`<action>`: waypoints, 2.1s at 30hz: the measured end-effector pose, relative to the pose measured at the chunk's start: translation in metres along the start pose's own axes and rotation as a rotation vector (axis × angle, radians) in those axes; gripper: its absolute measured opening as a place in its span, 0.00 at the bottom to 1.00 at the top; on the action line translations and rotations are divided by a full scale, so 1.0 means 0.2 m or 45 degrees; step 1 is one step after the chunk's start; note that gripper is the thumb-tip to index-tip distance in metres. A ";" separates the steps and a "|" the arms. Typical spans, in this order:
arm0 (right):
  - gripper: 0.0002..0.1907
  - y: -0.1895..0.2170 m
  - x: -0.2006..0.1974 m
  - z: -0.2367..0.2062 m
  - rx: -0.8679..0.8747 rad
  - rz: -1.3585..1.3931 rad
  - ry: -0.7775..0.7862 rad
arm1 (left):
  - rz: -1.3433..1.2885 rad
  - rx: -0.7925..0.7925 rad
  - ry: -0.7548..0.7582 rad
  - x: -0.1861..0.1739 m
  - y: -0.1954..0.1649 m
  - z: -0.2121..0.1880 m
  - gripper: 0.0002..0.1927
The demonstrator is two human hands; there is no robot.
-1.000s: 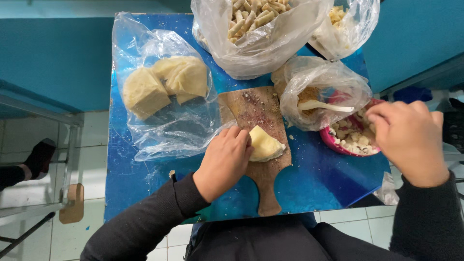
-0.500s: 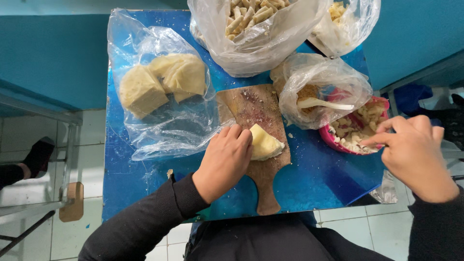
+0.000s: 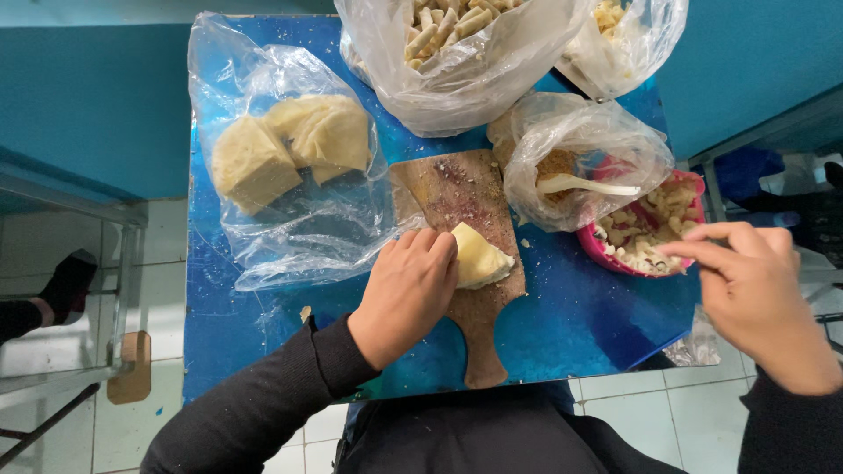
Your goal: The person sits at a table and assembles filled dough pieces. They take triangular dough wrappers, scoop filling with a spoon onto a wrapper, fold and press the dough closed by hand, and place the finished piece aside, repeating the cycle with dough from plastic bags and a pink bowl.
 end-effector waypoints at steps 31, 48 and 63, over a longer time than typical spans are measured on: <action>0.21 0.42 0.01 0.16 0.212 1.021 0.431 | 0.237 -0.134 0.117 -0.01 0.02 0.00 0.14; 0.33 0.89 0.39 0.45 -0.559 -0.110 -0.009 | 0.244 -0.141 0.115 0.00 0.03 0.01 0.15; 0.32 0.93 0.38 0.40 -0.687 -0.329 -0.196 | 0.241 -0.148 0.145 0.01 0.03 0.01 0.16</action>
Point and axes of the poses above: each hand's wrist, its own z-axis towards the middle knuckle, its own x-axis out of the palm, y = z × x, the point moved 3 cm from there along z, towards the middle knuckle, and after that the axes turned 10 degrees about z, right-handed, at the moved point
